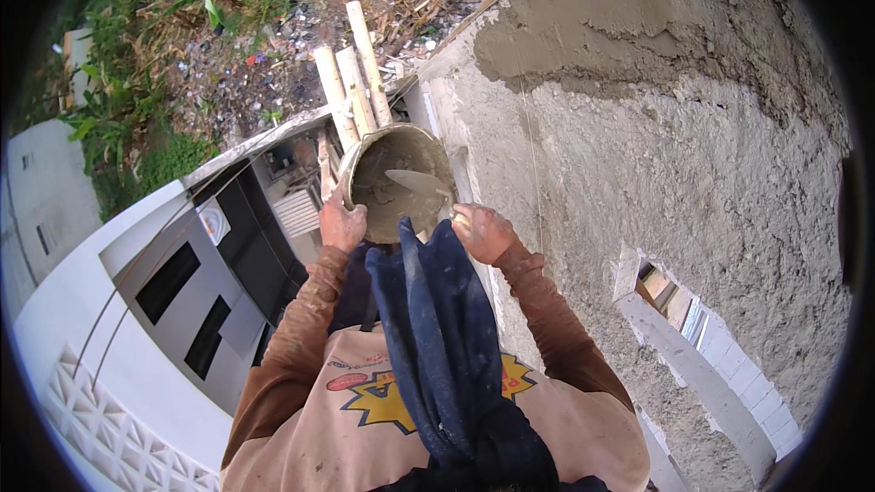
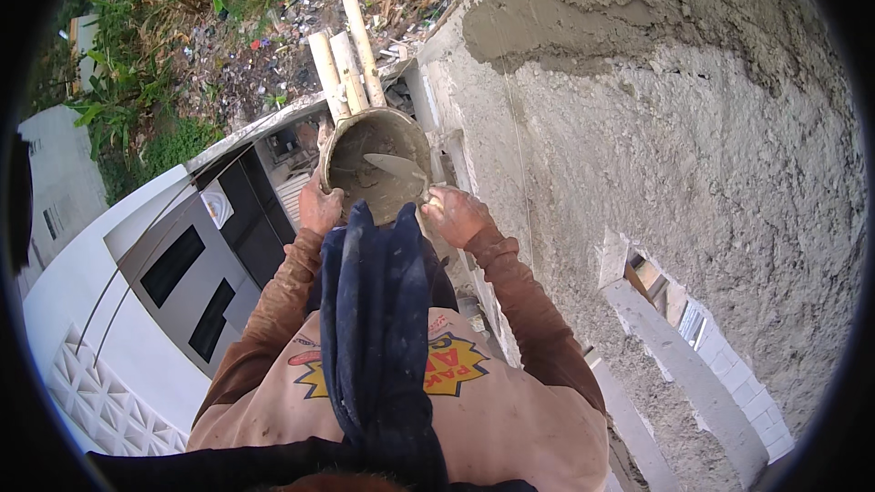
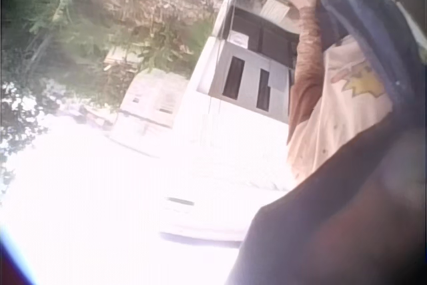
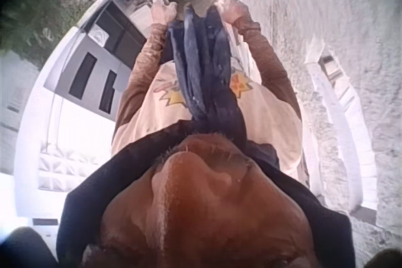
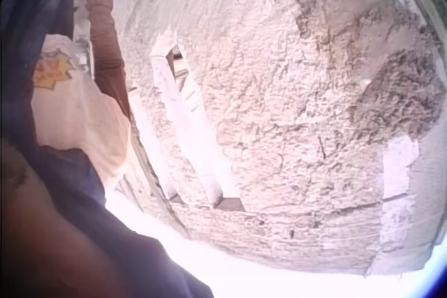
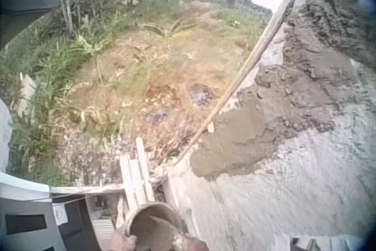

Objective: The person applies mortar to a concrete wall using a trowel while standing on a bamboo scaffold and holding a bucket of mortar.

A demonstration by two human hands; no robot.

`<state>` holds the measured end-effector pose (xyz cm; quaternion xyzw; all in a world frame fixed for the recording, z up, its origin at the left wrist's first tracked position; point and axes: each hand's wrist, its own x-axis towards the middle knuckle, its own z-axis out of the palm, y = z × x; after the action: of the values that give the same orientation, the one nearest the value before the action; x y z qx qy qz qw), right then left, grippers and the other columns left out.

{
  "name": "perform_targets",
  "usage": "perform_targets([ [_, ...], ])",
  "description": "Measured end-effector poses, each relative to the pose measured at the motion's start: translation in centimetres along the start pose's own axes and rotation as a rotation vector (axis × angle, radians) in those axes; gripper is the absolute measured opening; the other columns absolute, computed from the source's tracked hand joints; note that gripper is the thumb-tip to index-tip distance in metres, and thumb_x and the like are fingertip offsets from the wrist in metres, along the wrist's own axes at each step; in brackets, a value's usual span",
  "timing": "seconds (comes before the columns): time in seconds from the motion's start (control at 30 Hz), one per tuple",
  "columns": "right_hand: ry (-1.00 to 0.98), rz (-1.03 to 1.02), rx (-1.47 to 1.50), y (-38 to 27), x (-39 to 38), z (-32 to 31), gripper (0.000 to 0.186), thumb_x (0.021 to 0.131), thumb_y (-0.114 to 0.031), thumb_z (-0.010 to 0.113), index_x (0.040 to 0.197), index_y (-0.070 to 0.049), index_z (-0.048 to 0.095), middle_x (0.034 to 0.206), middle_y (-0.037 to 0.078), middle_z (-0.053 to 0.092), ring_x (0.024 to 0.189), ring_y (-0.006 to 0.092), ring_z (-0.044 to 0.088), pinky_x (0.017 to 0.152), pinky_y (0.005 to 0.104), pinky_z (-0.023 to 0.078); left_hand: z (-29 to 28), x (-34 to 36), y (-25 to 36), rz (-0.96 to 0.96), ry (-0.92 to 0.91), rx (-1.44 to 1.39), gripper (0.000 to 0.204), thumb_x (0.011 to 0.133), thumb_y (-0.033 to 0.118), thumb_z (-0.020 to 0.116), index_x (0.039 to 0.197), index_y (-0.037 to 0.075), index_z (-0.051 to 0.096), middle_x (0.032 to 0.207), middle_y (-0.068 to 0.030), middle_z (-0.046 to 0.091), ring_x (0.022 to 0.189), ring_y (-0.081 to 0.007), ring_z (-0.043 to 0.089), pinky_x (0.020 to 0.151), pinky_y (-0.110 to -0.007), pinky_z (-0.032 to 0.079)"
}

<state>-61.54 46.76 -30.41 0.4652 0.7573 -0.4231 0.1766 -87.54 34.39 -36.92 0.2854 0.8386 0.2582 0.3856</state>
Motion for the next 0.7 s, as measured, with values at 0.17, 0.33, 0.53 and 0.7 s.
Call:
perform_targets([
  [0.17, 0.19, 0.227, -0.183, -0.2, 2.6, 7.0, 0.039, 0.094, -0.028, 0.058, 0.123, -0.002, 0.06, 0.127, 0.02, 0.062, 0.111, 0.0388, 0.065, 0.091, 0.0465, 0.055, 1.6, -3.0, 5.1, 0.118, -0.096, 0.06, 0.07, 0.075, 0.012, 0.061, 0.145, 0.015, 0.054, 0.084, -0.0301, 0.067, 0.079, -0.0435, 0.067, 0.08, -0.048, 0.053],
  [0.33, 0.172, 0.008, -0.138, -1.0, -3.4, 4.2, 0.034, 0.094, -0.024, 0.057, 0.121, -0.003, 0.059, 0.117, 0.019, 0.065, 0.101, 0.0397, 0.068, 0.086, 0.0497, 0.056, 1.9, -4.0, 4.4, 0.218, -0.01, 0.041, 0.07, 0.075, 0.012, 0.061, 0.144, 0.018, 0.055, 0.087, -0.026, 0.07, 0.081, -0.0422, 0.069, 0.079, -0.048, 0.055],
  [0.53, 0.267, 0.256, -0.051, 1.5, -4.7, 3.6, 0.034, 0.092, -0.033, 0.063, 0.105, -0.002, 0.065, 0.103, 0.024, 0.069, 0.102, 0.0405, 0.068, 0.084, 0.0502, 0.056, 1.7, -10.2, 11.7, 0.46, -0.032, 0.202, 0.073, 0.075, 0.008, 0.059, 0.146, 0.025, 0.054, 0.068, -0.0219, 0.065, 0.063, -0.0415, 0.064, 0.069, -0.049, 0.053],
  [0.7, -0.062, 0.196, 0.547, 4.8, -6.4, 6.1, 0.052, 0.085, -0.038, 0.076, 0.109, 0.007, 0.063, 0.082, 0.02, 0.07, 0.068, 0.0268, 0.07, 0.065, 0.0386, 0.057, 1.2, -13.4, 11.7, 0.474, -0.069, 0.137, 0.074, 0.075, 0.006, 0.058, 0.147, 0.025, 0.053, 0.076, -0.0272, 0.067, 0.07, -0.0427, 0.067, 0.075, -0.05, 0.054],
])
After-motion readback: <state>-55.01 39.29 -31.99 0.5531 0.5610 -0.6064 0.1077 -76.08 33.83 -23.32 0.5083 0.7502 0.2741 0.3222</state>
